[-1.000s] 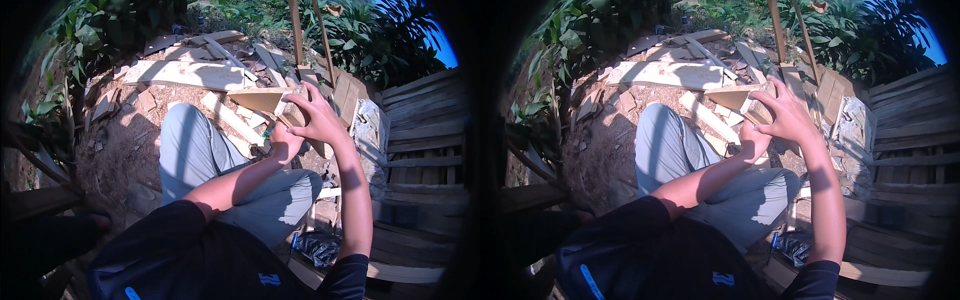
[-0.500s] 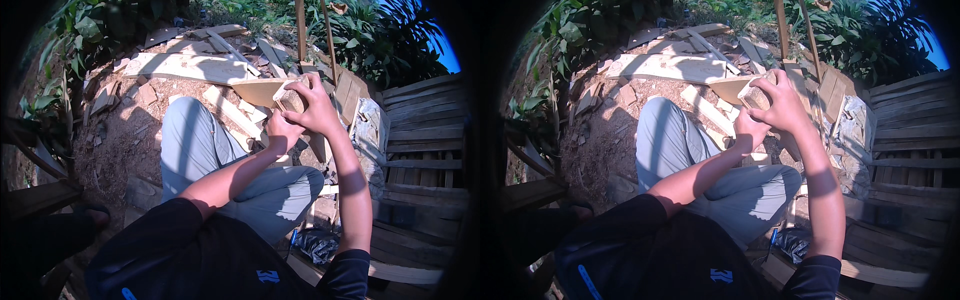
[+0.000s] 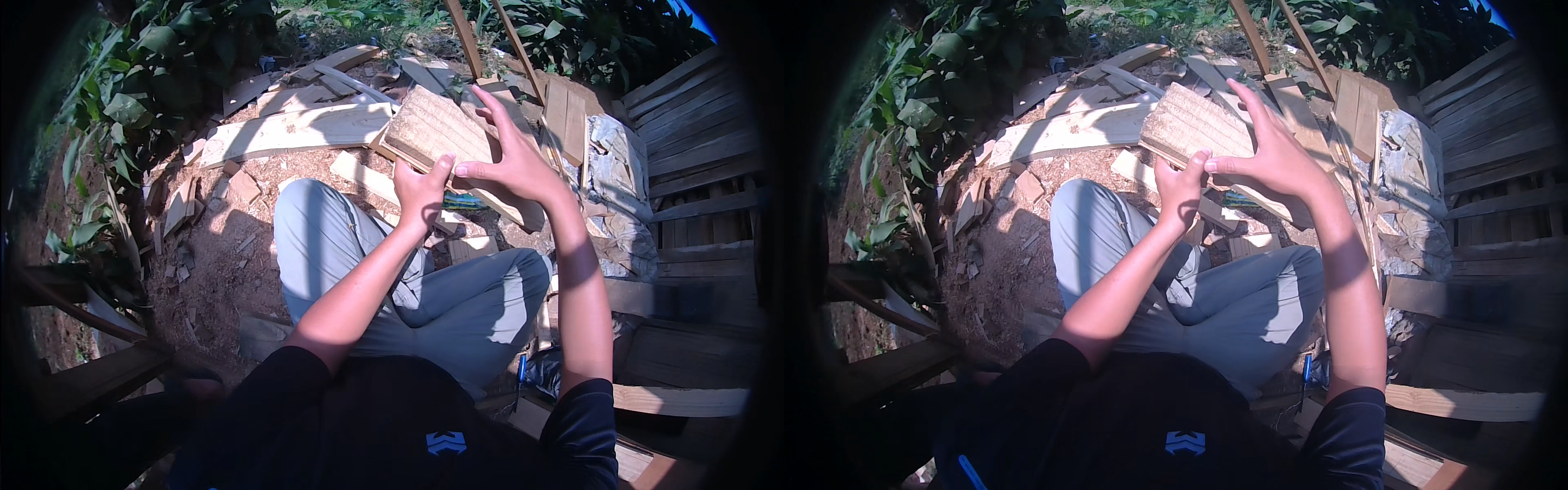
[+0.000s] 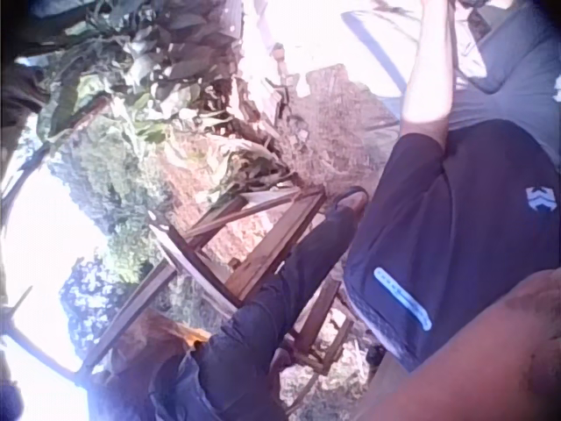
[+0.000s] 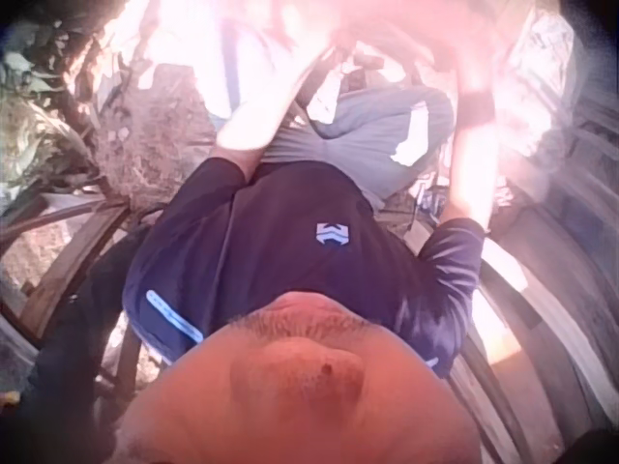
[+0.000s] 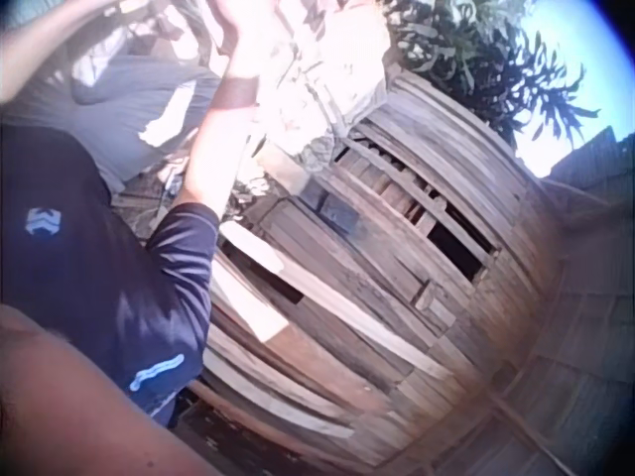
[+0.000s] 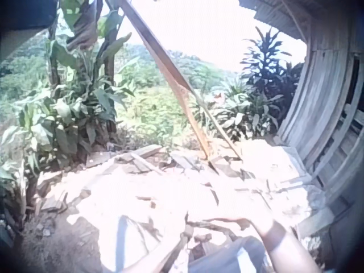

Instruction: The person handles and sorts small blocks of wood by hand while sitting on the ground in a workshop area.

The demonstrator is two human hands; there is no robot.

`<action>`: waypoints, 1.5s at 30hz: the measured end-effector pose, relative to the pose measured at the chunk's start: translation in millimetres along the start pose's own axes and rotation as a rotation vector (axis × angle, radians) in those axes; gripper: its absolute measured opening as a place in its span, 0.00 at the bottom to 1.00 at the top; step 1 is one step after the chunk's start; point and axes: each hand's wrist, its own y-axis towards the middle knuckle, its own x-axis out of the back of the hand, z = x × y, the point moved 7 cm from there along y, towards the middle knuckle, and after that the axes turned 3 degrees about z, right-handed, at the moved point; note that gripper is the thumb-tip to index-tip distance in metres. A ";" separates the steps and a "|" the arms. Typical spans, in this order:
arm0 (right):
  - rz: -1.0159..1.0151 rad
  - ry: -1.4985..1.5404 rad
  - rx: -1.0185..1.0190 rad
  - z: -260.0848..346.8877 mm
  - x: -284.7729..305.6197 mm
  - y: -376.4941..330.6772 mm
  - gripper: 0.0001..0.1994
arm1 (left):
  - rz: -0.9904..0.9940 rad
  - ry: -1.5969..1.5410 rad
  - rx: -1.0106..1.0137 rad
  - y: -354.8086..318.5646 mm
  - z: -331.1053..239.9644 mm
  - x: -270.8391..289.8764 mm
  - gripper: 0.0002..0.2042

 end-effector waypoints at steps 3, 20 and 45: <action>0.032 -0.110 0.018 -22.5 -11.2 -14.5 0.59 | 0.103 -0.047 0.056 24.0 -3.9 12.9 0.22; -0.092 -0.157 -0.067 -66.9 -3.3 -56.7 0.50 | 0.078 0.012 0.043 -19.4 25.4 -25.7 0.27; -0.071 -0.151 -0.128 -120.1 -20.9 -103.8 0.50 | 0.068 -0.095 0.189 -83.2 80.9 -56.0 0.26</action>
